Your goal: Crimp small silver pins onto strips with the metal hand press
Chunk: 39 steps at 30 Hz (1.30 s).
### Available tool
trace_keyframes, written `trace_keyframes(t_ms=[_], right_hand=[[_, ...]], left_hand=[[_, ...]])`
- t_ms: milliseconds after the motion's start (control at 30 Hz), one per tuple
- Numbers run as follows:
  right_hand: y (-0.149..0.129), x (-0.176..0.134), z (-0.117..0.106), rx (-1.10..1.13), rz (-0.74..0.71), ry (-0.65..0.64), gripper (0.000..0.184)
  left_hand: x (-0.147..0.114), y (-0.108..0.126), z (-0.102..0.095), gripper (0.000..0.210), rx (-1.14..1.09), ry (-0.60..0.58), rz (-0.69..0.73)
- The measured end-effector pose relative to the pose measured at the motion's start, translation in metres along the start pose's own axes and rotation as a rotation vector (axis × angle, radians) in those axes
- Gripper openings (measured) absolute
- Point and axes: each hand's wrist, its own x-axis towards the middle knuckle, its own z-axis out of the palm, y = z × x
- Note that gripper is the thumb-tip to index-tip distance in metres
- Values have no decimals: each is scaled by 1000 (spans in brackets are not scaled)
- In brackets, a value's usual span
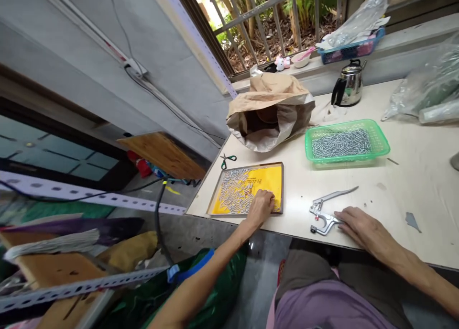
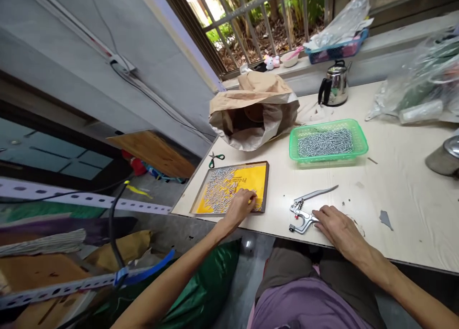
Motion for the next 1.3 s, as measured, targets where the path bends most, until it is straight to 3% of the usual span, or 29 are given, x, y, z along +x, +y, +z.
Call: trace_keyframes(t_ms=[100,233,400,567,733,1000,1200,1300], right_hand=[[2,-11,7,-104,17,66,21],[4,-15,12,-191,-24,114,23],[-4,-16,11,-262,-85,180,27],[-11,-21,9,-303,-124,225,27],[-13,-21,8,-331,-144,232,26],[-5,-22,17,-255,-112,151,27],[-2,-24,23,-260,-120,175,27],[-2,-24,23,-232,-129,157,27]], left_hand=[[-5,25,3,21,-353,-28,-69],[-11,65,13,19,-831,-304,-247],[-15,91,26,35,-1064,-422,-383],[-21,95,32,37,-1084,-461,-439],[-17,94,32,32,-989,-510,-399],[-1,98,23,20,-808,-740,-450],[-7,106,16,15,-767,-682,-467],[-6,106,13,17,-763,-754,-518]])
